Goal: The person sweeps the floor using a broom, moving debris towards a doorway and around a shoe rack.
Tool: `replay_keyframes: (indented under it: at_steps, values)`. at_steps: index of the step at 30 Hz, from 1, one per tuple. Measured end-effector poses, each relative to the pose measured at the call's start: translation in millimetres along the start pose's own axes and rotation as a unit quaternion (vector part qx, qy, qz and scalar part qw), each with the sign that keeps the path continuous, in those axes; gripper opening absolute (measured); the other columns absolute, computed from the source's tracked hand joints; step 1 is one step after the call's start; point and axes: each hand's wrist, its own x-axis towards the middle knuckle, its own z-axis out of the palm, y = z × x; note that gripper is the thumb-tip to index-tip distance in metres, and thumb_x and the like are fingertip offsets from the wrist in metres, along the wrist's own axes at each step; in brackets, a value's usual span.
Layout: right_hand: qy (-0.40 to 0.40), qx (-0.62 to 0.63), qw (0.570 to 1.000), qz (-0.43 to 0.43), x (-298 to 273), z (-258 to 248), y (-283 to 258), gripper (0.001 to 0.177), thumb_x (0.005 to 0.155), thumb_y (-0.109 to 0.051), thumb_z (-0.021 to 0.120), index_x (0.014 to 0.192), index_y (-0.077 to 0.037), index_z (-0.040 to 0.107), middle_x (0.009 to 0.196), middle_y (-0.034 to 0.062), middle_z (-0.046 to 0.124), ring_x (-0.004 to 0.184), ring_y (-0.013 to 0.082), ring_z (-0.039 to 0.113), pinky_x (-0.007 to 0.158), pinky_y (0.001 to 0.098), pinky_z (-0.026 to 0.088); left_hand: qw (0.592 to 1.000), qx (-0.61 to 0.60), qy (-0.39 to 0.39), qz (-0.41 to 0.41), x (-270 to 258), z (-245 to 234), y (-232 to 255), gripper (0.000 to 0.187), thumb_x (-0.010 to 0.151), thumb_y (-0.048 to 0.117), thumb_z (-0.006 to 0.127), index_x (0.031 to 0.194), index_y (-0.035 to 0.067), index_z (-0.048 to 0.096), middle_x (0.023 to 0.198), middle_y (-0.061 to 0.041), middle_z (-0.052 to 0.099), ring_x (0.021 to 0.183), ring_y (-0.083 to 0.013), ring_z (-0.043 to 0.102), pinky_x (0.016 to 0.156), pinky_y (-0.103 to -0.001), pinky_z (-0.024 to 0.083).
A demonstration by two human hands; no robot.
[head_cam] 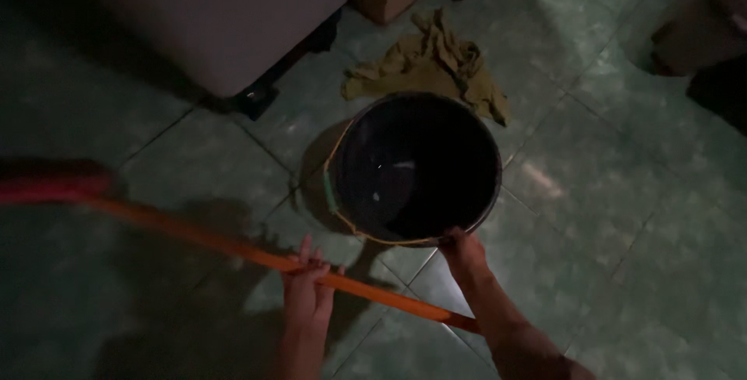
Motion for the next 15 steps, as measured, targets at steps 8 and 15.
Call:
replay_keyframes:
  at_steps: [8,15]
  values:
    - [-0.008,0.032,0.999,0.014,70,-22,-22,0.019,0.093,-0.005,0.052,0.111,0.000,0.057,0.099,0.0100,0.062,0.090,0.0225,0.062,0.081,0.0376,0.052,0.998,-0.038,-0.044,0.013,40,2,-14,0.081,0.077,-0.018,0.052,0.148,0.022,0.054,0.106,0.000,0.060,0.083,-0.0194,0.061,0.096,-0.058,0.042]
    - [-0.032,-0.038,0.998,0.043,55,-22,-34,0.033,0.093,-0.006,0.052,0.126,-0.004,0.053,0.107,0.0084,0.065,0.104,0.0249,0.064,0.094,0.0384,0.054,0.999,-0.023,0.014,0.025,34,14,-7,0.059,0.077,-0.019,0.050,0.119,0.022,0.044,0.162,0.005,0.037,0.137,-0.0237,0.049,0.103,-0.066,0.041]
